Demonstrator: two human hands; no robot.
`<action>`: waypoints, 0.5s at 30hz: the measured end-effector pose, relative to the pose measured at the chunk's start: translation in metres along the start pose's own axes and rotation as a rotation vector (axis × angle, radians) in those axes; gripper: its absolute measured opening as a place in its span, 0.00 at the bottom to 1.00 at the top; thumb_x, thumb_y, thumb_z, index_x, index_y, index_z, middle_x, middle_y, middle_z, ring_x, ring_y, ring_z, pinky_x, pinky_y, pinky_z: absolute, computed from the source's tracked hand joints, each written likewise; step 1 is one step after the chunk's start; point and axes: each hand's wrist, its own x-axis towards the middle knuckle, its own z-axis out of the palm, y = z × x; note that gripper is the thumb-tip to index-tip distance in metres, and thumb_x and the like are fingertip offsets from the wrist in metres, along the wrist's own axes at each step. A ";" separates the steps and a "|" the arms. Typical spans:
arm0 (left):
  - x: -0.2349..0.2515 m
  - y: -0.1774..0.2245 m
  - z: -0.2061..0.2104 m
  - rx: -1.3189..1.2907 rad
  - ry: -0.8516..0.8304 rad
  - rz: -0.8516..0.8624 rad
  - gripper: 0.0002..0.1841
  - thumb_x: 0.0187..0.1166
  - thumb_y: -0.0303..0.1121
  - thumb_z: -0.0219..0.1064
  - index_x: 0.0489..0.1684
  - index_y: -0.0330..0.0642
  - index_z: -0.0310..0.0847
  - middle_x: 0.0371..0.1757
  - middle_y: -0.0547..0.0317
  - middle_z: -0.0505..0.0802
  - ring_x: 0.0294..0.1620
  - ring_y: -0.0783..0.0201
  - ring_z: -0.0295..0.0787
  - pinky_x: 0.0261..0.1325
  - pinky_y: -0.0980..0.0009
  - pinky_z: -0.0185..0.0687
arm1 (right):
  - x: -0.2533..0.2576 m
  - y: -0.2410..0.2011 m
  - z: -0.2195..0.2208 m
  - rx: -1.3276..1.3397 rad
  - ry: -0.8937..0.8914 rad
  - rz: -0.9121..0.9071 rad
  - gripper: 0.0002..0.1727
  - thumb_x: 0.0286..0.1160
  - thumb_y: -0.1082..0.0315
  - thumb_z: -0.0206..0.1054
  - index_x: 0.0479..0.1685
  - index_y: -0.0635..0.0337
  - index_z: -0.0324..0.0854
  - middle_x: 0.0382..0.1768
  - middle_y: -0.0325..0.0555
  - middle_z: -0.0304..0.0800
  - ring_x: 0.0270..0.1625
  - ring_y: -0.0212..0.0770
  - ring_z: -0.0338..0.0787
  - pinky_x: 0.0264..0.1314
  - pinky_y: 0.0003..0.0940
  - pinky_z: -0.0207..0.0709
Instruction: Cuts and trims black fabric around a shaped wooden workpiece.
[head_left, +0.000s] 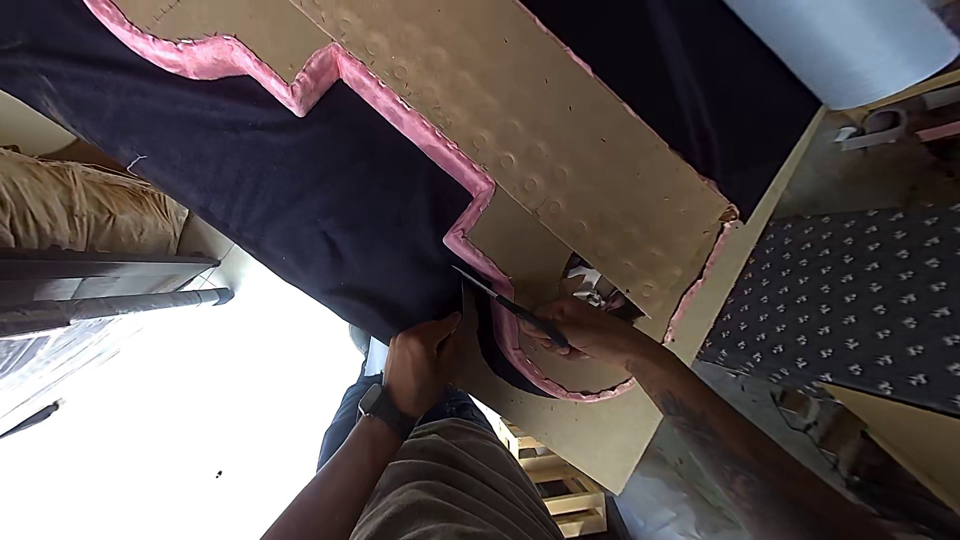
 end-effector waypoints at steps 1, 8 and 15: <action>-0.001 0.001 -0.003 -0.010 0.011 -0.010 0.17 0.82 0.40 0.62 0.65 0.62 0.91 0.40 0.71 0.96 0.34 0.74 0.90 0.42 0.65 0.91 | 0.003 -0.004 0.001 -0.024 0.004 -0.001 0.21 0.79 0.48 0.69 0.25 0.55 0.84 0.18 0.39 0.76 0.16 0.29 0.70 0.16 0.21 0.59; -0.009 0.009 -0.023 -0.067 0.056 -0.011 0.16 0.82 0.38 0.63 0.62 0.59 0.93 0.33 0.72 0.94 0.25 0.77 0.83 0.33 0.71 0.85 | 0.014 -0.017 0.007 -0.013 0.004 -0.056 0.25 0.76 0.42 0.71 0.22 0.54 0.82 0.15 0.39 0.75 0.14 0.29 0.68 0.14 0.22 0.57; -0.014 0.010 -0.049 -0.107 0.067 0.017 0.16 0.82 0.35 0.62 0.61 0.55 0.93 0.37 0.71 0.95 0.28 0.79 0.84 0.35 0.75 0.85 | 0.023 -0.026 0.027 -0.018 0.091 -0.094 0.26 0.78 0.43 0.70 0.21 0.55 0.83 0.14 0.40 0.74 0.13 0.30 0.68 0.15 0.24 0.59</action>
